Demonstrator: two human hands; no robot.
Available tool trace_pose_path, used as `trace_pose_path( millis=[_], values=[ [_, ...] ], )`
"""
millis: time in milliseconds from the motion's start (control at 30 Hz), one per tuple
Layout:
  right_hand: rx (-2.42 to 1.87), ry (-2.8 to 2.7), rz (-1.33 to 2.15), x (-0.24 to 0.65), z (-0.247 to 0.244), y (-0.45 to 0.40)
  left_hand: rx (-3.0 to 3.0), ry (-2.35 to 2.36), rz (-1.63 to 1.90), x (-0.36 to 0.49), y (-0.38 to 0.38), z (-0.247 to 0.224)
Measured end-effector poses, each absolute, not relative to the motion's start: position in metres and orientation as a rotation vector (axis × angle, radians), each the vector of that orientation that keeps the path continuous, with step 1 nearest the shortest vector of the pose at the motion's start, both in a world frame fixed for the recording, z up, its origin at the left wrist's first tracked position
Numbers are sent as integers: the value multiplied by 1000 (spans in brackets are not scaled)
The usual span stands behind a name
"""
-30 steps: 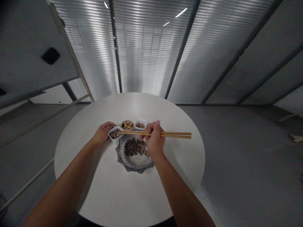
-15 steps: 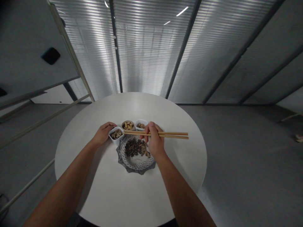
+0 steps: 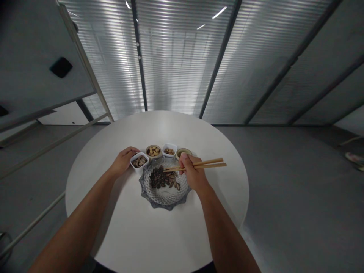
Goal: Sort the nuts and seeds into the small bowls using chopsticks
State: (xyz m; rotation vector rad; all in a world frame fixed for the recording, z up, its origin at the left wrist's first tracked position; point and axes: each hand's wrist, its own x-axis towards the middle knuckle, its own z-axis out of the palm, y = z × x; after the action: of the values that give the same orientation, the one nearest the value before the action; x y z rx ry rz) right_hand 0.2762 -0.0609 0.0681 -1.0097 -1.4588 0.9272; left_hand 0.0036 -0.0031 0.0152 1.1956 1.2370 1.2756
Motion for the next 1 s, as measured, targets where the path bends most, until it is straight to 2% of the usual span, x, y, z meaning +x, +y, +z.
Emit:
trace_pose_path(
  millis=[533,1000],
  values=[
    [-1111,-1591,864,276,63,-59,1191,1254,1279,3,0,13],
    [-1060,-1306,870,273,69,-58,1200,1244,1267,1,-1,10]
  ],
)
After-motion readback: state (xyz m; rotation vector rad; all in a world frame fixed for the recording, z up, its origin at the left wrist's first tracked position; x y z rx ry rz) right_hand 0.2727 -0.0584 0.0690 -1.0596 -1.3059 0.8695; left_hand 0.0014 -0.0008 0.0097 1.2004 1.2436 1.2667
